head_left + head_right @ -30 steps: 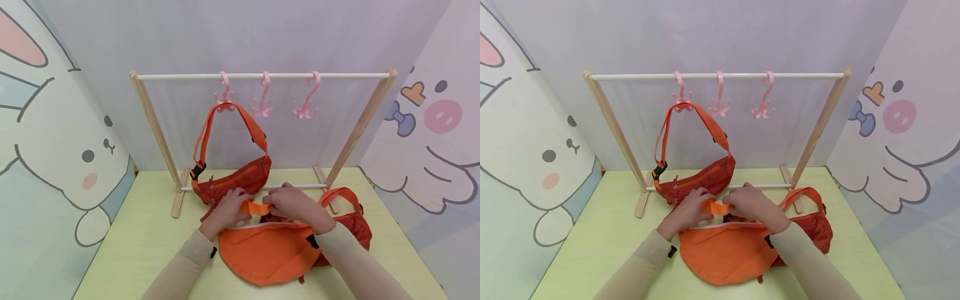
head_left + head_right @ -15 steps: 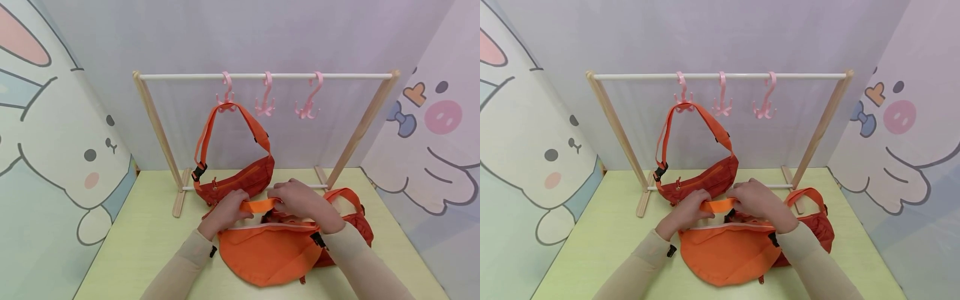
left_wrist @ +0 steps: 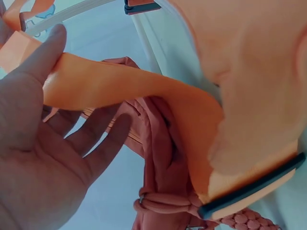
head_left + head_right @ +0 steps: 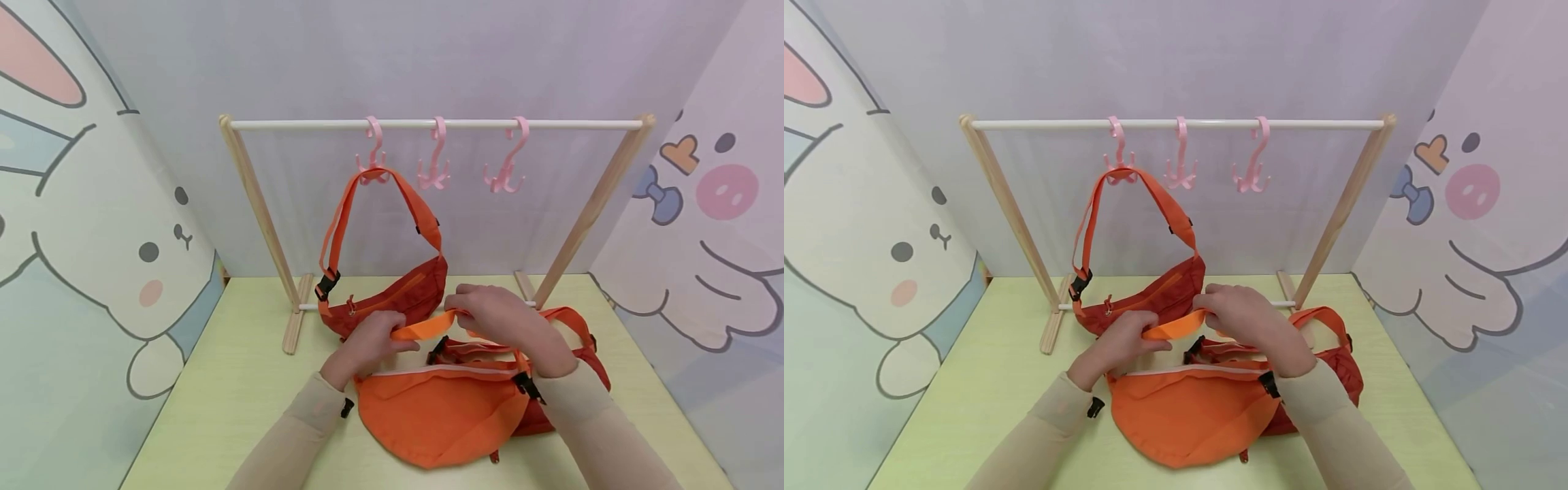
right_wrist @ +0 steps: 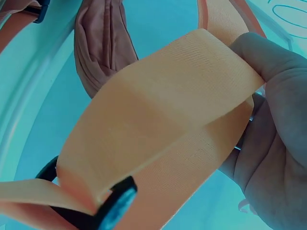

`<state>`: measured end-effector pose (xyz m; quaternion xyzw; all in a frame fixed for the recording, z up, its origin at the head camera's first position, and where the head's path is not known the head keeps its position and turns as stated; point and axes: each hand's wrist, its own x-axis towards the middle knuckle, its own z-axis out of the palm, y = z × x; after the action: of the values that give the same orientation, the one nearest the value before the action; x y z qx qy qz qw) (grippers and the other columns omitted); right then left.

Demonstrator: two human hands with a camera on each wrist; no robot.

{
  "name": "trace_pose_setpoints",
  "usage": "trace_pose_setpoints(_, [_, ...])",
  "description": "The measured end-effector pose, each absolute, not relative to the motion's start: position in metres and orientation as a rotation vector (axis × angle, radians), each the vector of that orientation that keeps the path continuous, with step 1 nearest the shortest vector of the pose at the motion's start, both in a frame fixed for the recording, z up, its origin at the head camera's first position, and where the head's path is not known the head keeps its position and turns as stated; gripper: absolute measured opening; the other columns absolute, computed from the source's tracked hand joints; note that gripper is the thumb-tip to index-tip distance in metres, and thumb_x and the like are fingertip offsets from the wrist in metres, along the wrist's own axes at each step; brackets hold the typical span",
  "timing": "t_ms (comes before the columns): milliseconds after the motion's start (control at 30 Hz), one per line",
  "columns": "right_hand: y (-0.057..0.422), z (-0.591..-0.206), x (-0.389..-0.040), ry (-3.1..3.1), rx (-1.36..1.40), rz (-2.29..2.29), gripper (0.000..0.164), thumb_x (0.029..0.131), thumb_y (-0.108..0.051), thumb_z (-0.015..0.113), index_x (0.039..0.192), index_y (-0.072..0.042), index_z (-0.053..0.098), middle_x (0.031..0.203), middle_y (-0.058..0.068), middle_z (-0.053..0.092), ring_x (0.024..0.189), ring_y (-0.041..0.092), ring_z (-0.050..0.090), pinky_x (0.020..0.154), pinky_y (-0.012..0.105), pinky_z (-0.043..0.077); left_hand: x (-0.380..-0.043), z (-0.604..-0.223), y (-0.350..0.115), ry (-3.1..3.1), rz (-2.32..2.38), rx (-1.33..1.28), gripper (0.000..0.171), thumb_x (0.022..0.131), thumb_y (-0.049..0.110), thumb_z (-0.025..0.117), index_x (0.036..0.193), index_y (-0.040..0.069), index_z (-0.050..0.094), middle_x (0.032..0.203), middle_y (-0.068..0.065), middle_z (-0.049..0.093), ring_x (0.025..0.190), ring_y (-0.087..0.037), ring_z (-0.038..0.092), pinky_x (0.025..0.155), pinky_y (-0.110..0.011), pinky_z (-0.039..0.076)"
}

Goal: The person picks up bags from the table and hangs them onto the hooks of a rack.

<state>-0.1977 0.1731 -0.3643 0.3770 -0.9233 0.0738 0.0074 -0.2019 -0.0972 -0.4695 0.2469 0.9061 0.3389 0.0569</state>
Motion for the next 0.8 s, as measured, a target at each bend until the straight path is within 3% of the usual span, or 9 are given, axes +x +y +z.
trace_pose_setpoints(367, [0.182,-0.358,-0.201,-2.819,1.104,0.372,0.018,0.098,-0.008,0.076,0.112,-0.018,0.073,0.098,-0.004,0.062,0.066,0.007,0.053,0.064,0.026,0.053,-0.196,-0.459,-0.093,2.840,1.133,0.887,0.040,0.092,0.037,0.084,0.076,0.020,0.052,0.062,0.006,0.042,0.054,-0.011,0.039,0.053,-0.025,0.032])
trace_pose_setpoints(567, [0.185,-0.352,-0.201,-2.821,1.021,0.425,0.025,0.096,-0.007,0.079,0.118,-0.015,0.073,0.109,0.001,0.066,0.074,0.012,0.062,0.072,0.033,0.061,-0.192,-0.450,-0.090,2.922,1.143,0.910,0.035,0.095,0.032,0.083,0.079,0.021,0.054,0.064,0.007,0.044,0.055,-0.011,0.041,0.053,-0.025,0.033])
trace_pose_setpoints(800, [0.189,-0.351,-0.202,-2.779,0.973,0.426,0.033,0.095,-0.007,0.078,0.126,-0.015,0.070,0.116,0.003,0.065,0.067,0.010,0.056,0.062,0.028,0.054,-0.188,-0.440,-0.088,2.994,1.136,0.886,0.031,0.098,0.031,0.080,0.084,0.023,0.054,0.066,0.008,0.046,0.055,-0.011,0.042,0.052,-0.025,0.034])
